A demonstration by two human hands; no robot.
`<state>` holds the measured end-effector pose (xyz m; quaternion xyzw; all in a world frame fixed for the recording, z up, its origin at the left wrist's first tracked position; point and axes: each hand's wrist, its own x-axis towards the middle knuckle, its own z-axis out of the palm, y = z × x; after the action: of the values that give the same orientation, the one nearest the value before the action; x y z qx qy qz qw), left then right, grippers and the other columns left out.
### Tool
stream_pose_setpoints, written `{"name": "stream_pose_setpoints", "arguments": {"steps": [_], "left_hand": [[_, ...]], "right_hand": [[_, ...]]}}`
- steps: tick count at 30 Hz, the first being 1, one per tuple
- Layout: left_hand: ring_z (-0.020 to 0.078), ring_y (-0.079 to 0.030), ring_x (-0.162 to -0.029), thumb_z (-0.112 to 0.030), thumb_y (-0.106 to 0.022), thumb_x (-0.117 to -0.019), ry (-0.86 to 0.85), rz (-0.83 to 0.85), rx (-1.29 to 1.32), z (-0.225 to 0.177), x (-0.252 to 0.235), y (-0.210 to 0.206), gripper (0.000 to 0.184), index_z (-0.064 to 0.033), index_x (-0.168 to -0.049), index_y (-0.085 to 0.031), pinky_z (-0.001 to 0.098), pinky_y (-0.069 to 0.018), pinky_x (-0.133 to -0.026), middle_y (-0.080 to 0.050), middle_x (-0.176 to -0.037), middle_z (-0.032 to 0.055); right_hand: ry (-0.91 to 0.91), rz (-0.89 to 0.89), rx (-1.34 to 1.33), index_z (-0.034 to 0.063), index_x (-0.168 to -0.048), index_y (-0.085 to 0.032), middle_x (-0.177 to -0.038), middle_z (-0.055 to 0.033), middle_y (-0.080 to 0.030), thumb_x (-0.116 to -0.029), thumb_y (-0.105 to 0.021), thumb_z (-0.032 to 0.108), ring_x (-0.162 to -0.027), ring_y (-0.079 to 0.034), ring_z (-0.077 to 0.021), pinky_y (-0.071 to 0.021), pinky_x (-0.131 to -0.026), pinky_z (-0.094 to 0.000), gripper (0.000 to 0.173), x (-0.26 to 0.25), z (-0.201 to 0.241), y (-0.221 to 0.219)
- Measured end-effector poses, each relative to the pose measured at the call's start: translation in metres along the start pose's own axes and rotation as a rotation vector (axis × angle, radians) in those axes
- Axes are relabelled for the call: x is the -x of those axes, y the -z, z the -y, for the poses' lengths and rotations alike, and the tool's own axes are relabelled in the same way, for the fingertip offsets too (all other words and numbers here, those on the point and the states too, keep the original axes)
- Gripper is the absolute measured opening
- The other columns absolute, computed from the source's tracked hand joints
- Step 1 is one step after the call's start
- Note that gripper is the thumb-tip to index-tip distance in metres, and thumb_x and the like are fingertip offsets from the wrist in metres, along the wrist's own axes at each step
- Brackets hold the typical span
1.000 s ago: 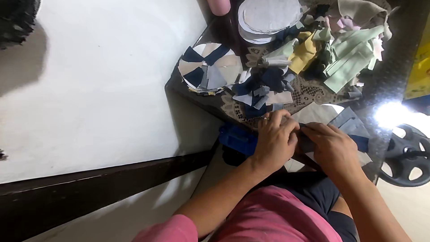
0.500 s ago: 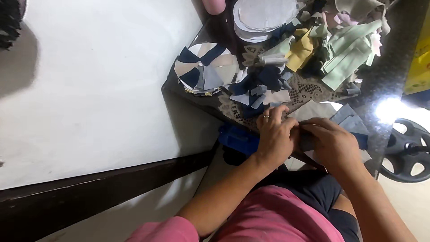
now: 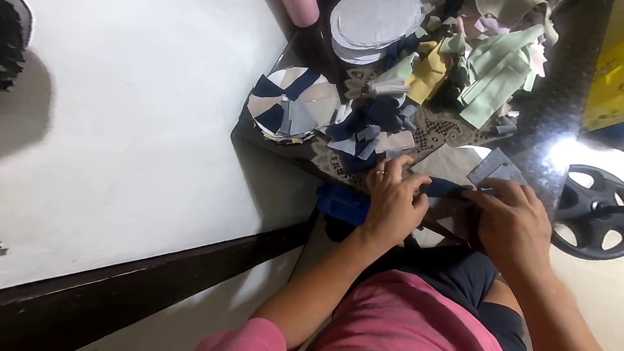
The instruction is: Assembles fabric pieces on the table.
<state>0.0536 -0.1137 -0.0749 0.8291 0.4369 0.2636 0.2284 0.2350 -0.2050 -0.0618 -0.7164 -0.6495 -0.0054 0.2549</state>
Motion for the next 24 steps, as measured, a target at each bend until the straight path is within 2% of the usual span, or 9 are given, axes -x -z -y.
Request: {"name": "stream_pose_setpoints", "arguments": {"steps": [2,5,9,11,13,15,18,21,24], "left_hand": [[0.0361,-0.047,-0.135,-0.014,-0.070,-0.0864,0.032,0.047,0.033,0.000,-0.001,0.009,0.021,-0.0178,-0.105,-0.079,0.0630,-0.0346,-0.106,-0.057,-0.139,0.0127],[0.0334,-0.051,-0.130,-0.009,-0.063,-0.0885,0.047,0.021,0.089,0.000,-0.003,0.021,0.024,-0.0152,-0.106,-0.078,0.0611,-0.0390,-0.102,-0.059,-0.136,0.0113],[0.0300,-0.061,-0.120,-0.008,-0.059,-0.0929,-0.115,-0.101,0.055,-0.006,-0.007,0.016,0.022,-0.0091,-0.104,-0.078,0.0542,-0.0465,-0.099,-0.068,-0.124,0.0111],[0.0310,-0.060,-0.126,-0.012,-0.057,-0.0973,-0.205,-0.047,0.035,-0.016,-0.010,0.007,0.024,-0.0067,-0.111,-0.077,0.0526,-0.0484,-0.103,-0.069,-0.126,0.0124],[0.0350,-0.050,-0.141,-0.022,-0.055,-0.1025,-0.259,0.110,-0.007,-0.030,-0.012,-0.004,0.034,-0.0050,-0.128,-0.070,0.0575,-0.0397,-0.114,-0.061,-0.142,0.0151],[0.0372,-0.032,-0.152,-0.034,-0.050,-0.1065,-0.283,0.278,-0.084,-0.046,-0.015,-0.015,0.050,-0.0045,-0.147,-0.055,0.0622,-0.0251,-0.121,-0.045,-0.159,0.0173],[0.0342,-0.014,-0.159,-0.047,-0.043,-0.1073,-0.275,0.425,-0.173,-0.065,-0.019,-0.031,0.066,-0.0054,-0.159,-0.037,0.0630,-0.0106,-0.124,-0.026,-0.169,0.0162],[0.0324,-0.008,-0.160,-0.054,-0.041,-0.1060,-0.244,0.527,-0.235,-0.069,-0.025,-0.040,0.075,-0.0088,-0.163,-0.027,0.0627,-0.0030,-0.124,-0.018,-0.171,0.0145],[0.0339,-0.013,-0.159,-0.055,-0.043,-0.1053,-0.260,0.535,-0.261,-0.066,-0.026,-0.044,0.074,-0.0105,-0.163,-0.028,0.0617,-0.0072,-0.125,-0.022,-0.170,0.0146]], "right_hand": [[-0.060,-0.047,-0.091,0.0074,-0.102,-0.079,-0.113,-0.0200,-0.070,-0.0943,-0.048,-0.002,-0.103,-0.065,-0.0420,-0.0513,-0.083,-0.0579,0.034,0.004,-0.003,0.007],[-0.117,-0.157,-0.187,0.0039,-0.102,-0.077,-0.110,-0.0203,-0.070,-0.0972,-0.046,-0.001,-0.105,-0.065,-0.0338,-0.0530,-0.088,-0.0469,0.032,0.014,-0.013,0.021],[-0.167,-0.231,-0.204,0.0010,-0.101,-0.077,-0.106,-0.0213,-0.070,-0.0974,-0.045,-0.004,-0.103,-0.065,-0.0273,-0.0514,-0.090,-0.0355,0.033,0.031,-0.024,0.030],[-0.167,-0.225,-0.199,0.0014,-0.101,-0.077,-0.105,-0.0204,-0.071,-0.0968,-0.044,-0.003,-0.103,-0.065,-0.0274,-0.0508,-0.091,-0.0354,0.033,0.038,-0.025,0.032],[-0.164,-0.226,-0.200,0.0028,-0.100,-0.078,-0.104,-0.0192,-0.071,-0.0964,-0.045,-0.001,-0.102,-0.065,-0.0266,-0.0507,-0.090,-0.0345,0.033,0.045,-0.024,0.031],[-0.164,-0.232,-0.194,0.0036,-0.099,-0.078,-0.104,-0.0189,-0.071,-0.0966,-0.046,0.000,-0.101,-0.065,-0.0271,-0.0508,-0.089,-0.0351,0.032,0.050,-0.022,0.028],[-0.153,-0.245,-0.191,0.0029,-0.098,-0.078,-0.104,-0.0204,-0.071,-0.0967,-0.047,0.001,-0.101,-0.065,-0.0286,-0.0507,-0.090,-0.0364,0.031,0.056,-0.020,0.026],[-0.141,-0.242,-0.198,0.0005,-0.097,-0.077,-0.103,-0.0223,-0.070,-0.0973,-0.047,0.002,-0.101,-0.064,-0.0292,-0.0498,-0.092,-0.0355,0.030,0.060,-0.018,0.029],[-0.136,-0.235,-0.209,-0.0019,-0.097,-0.076,-0.102,-0.0237,-0.069,-0.0972,-0.048,0.002,-0.102,-0.063,-0.0293,-0.0487,-0.094,-0.0339,0.028,0.062,-0.015,0.032]]}}
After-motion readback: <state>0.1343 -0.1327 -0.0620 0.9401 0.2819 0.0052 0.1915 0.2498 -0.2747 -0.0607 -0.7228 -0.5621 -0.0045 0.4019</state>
